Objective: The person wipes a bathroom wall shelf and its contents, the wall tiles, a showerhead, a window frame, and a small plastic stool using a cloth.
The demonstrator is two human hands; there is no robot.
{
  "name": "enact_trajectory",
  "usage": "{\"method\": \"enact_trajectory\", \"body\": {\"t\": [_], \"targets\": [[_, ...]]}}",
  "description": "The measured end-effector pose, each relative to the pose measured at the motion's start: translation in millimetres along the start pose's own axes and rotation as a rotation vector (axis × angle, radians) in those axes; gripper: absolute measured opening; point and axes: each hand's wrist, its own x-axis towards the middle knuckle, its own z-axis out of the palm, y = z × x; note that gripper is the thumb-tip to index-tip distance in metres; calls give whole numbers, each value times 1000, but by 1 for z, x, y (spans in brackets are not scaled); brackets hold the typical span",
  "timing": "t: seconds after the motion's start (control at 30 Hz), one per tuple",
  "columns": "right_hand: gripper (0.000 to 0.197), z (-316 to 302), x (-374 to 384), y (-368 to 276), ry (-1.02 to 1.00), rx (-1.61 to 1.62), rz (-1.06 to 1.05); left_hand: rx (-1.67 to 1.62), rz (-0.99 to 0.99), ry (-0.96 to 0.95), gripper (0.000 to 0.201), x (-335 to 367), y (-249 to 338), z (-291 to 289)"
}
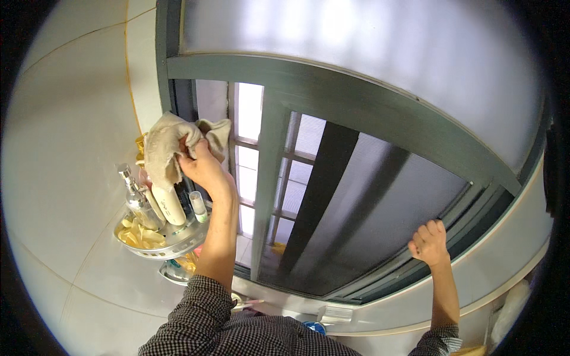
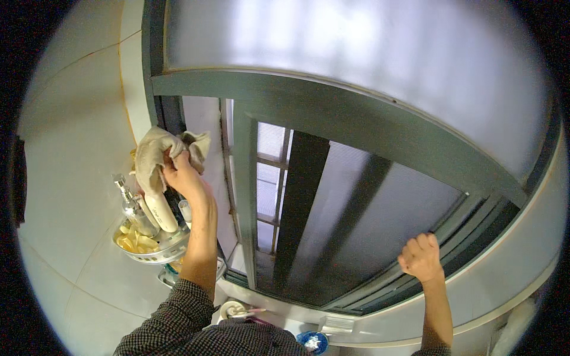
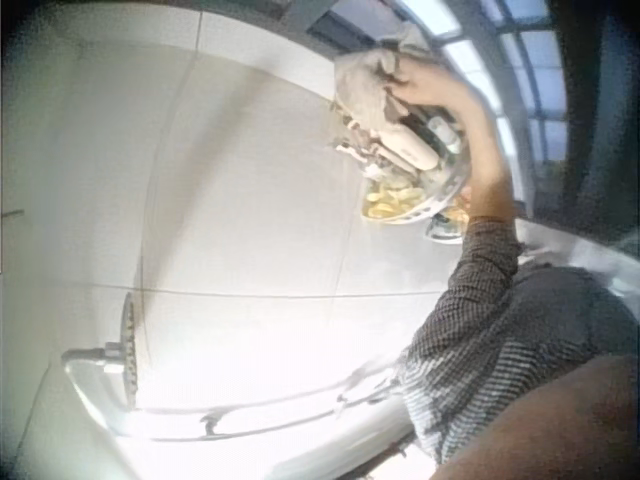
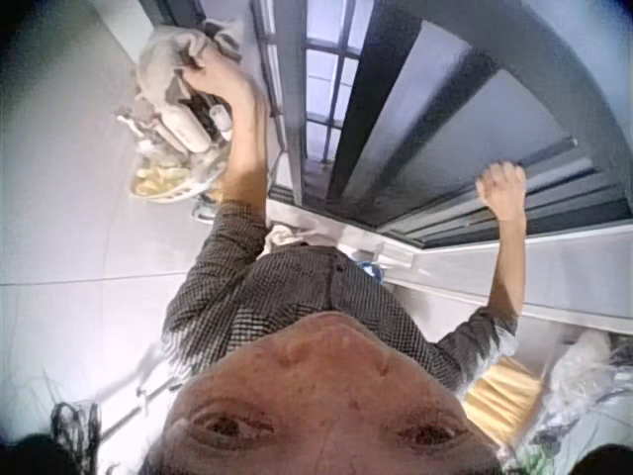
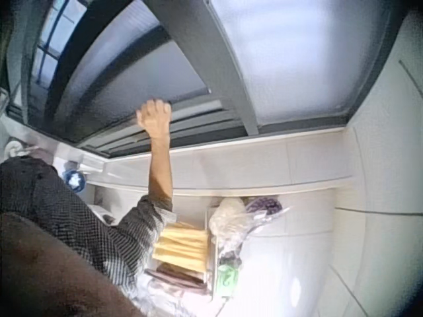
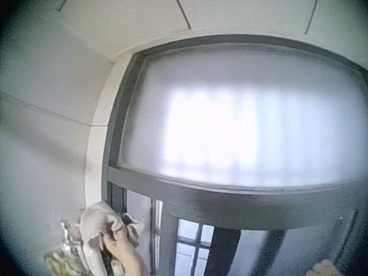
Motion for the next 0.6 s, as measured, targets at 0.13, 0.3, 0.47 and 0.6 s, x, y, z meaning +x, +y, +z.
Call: {"method": "enact_trajectory", "body": {"t": [0.13,0.3,0.47,0.6], "targets": [[21,-2,-27,21,-3,-31,24,-257,-169,-148,28,-10,3,26],[15,-16,-11,10,96,-64,265,-674,-881,-254,28,1,-18,74],[21,-50,155,-9,466,-89,77,-953,-949,-398,22,36,-54,118],[30,-69,279,-8,365,-174,-112,-807,-920,-338,26,35,-66,167]]}}
